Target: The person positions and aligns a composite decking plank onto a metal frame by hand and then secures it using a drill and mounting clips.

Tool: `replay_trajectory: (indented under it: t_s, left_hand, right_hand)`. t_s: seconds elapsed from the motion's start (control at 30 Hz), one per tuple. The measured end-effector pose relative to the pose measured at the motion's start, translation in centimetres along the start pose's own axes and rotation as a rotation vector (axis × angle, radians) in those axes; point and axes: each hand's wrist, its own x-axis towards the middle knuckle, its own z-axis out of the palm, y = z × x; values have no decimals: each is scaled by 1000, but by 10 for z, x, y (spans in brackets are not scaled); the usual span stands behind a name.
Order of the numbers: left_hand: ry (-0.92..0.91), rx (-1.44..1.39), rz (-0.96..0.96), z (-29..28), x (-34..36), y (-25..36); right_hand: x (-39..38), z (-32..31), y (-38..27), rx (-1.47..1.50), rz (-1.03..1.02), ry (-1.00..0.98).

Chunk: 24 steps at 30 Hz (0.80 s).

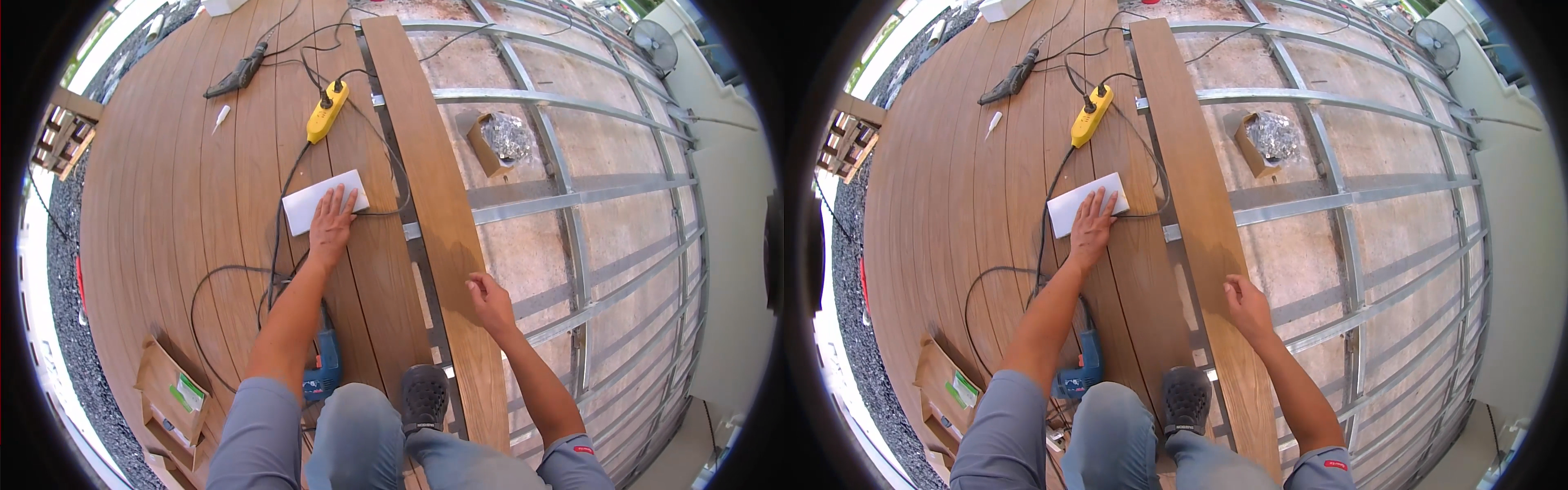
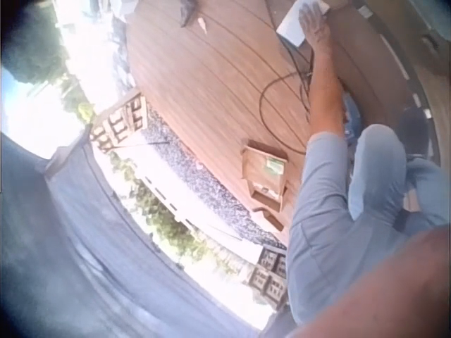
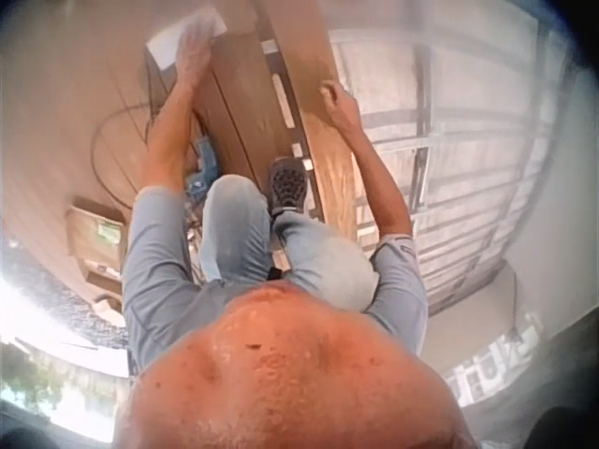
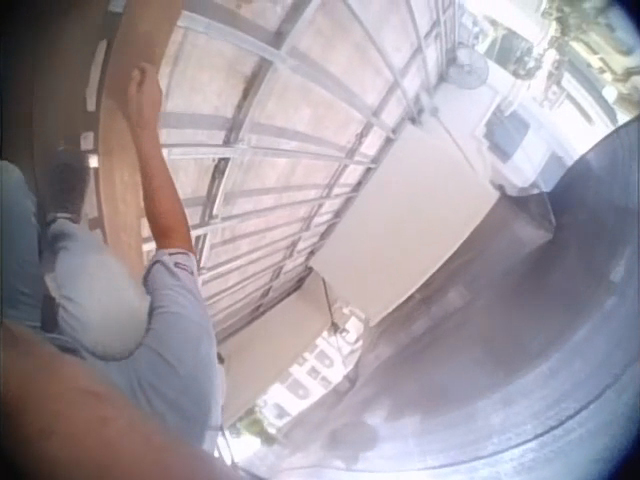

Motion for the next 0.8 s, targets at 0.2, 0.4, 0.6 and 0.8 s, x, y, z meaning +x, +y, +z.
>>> replay_trajectory:
  t_s: [0.2,0.4,0.6,0.8]
  left_hand:
    - [70,368,-464,13,30,-111]
    - [160,27,-228,44,58,-52]
    - [-38,-71,-212,24,68,-56]
    - [-100,-87,-251,23,73,-62]
  right_hand:
    - [153,54,30,-221,-310,386]
    - [253,54,61,-287,-203,284]
    - [245,59,61,-350,5,253]
    - [253,56,53,-358,-61,175]
